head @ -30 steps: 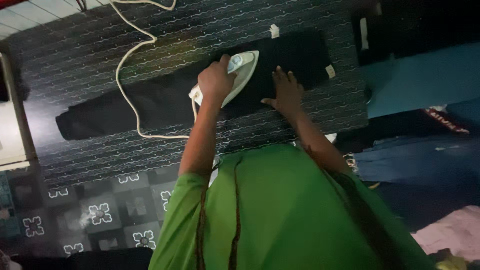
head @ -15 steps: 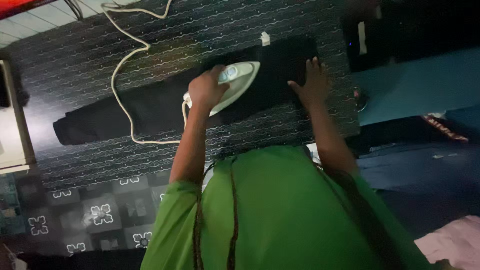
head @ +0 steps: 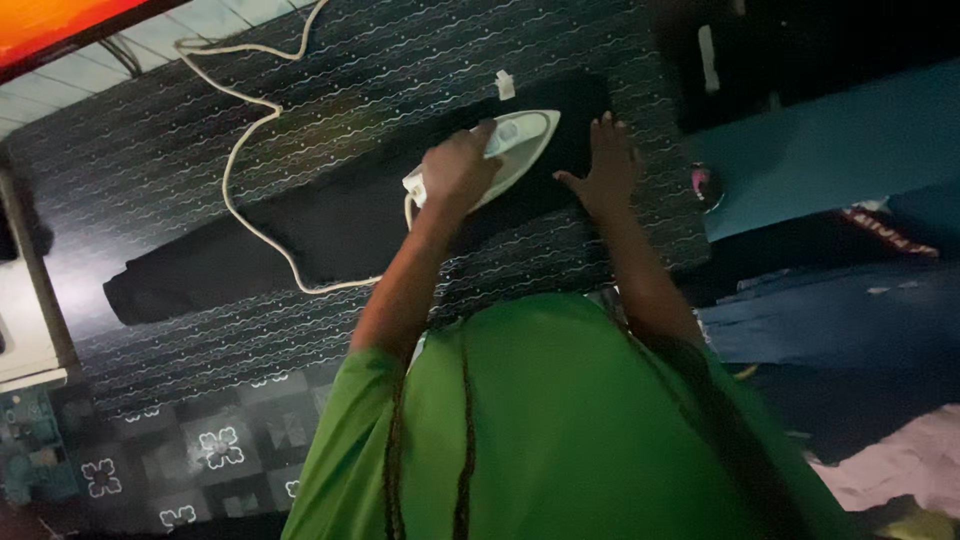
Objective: The person irons a pair of black trousers on an ironing board using an iron, moving it across the legs, then folds the trousers and picks them up.
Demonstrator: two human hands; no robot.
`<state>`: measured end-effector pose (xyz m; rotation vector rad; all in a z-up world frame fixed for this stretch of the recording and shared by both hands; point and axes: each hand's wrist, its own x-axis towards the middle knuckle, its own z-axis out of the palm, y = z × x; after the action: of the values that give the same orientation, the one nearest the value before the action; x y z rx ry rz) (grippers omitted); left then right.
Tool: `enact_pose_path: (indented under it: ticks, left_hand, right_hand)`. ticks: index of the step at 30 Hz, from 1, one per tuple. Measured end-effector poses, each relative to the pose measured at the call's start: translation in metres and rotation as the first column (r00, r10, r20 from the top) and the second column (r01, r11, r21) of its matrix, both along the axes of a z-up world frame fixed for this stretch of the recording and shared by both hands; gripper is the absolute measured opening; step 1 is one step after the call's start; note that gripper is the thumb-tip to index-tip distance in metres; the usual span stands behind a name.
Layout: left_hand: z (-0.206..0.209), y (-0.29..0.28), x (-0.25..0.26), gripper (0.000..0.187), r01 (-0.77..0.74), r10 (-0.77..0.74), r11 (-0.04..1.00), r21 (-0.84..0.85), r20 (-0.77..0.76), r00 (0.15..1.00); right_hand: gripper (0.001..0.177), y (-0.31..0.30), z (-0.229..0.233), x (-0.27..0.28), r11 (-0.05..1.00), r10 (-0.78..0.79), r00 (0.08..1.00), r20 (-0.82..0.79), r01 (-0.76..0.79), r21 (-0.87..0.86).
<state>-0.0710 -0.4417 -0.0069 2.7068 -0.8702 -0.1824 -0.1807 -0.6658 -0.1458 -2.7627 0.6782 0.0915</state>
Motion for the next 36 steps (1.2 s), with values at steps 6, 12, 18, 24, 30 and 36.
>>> enact_pose_path:
  ticks: [6, 12, 18, 24, 30, 36]
  left_hand:
    - [0.002, -0.016, 0.010, 0.057, -0.153, 0.153, 0.988, 0.012, -0.062, 0.986]
    - [0.010, -0.019, 0.005, 0.062, 0.188, -0.190, 0.981, -0.052, -0.048, 0.981]
    - [0.012, -0.039, 0.001, 0.054, -0.049, 0.047, 0.999, -0.013, -0.093, 0.995]
    - [0.012, -0.009, 0.005, 0.057, 0.121, -0.116, 0.992, 0.027, -0.155, 0.981]
    - [0.012, 0.066, 0.001, 0.056, 0.011, 0.005, 0.988, 0.155, -0.103, 0.995]
    - [0.013, 0.147, -0.004, 0.055, -0.353, 0.359, 0.929, 0.114, -0.044, 0.932]
  right_hand:
    - [0.125, -0.005, 0.003, 0.002, 0.999, 0.027, 0.996, -0.085, -0.025, 0.025]
    - [0.130, 0.000, -0.003, -0.001, 0.997, -0.046, 0.996, -0.080, 0.050, 0.056]
    - [0.139, -0.002, -0.011, -0.004, 0.996, -0.023, 1.000, -0.017, 0.024, 0.090]
    - [0.137, -0.015, -0.016, -0.021, 0.990, 0.111, 0.994, 0.021, -0.112, 0.082]
    - [0.133, -0.014, -0.008, -0.022, 0.989, 0.117, 0.993, -0.023, -0.114, 0.095]
    - [0.111, 0.005, -0.001, -0.003, 1.000, 0.006, 0.993, -0.114, -0.005, 0.009]
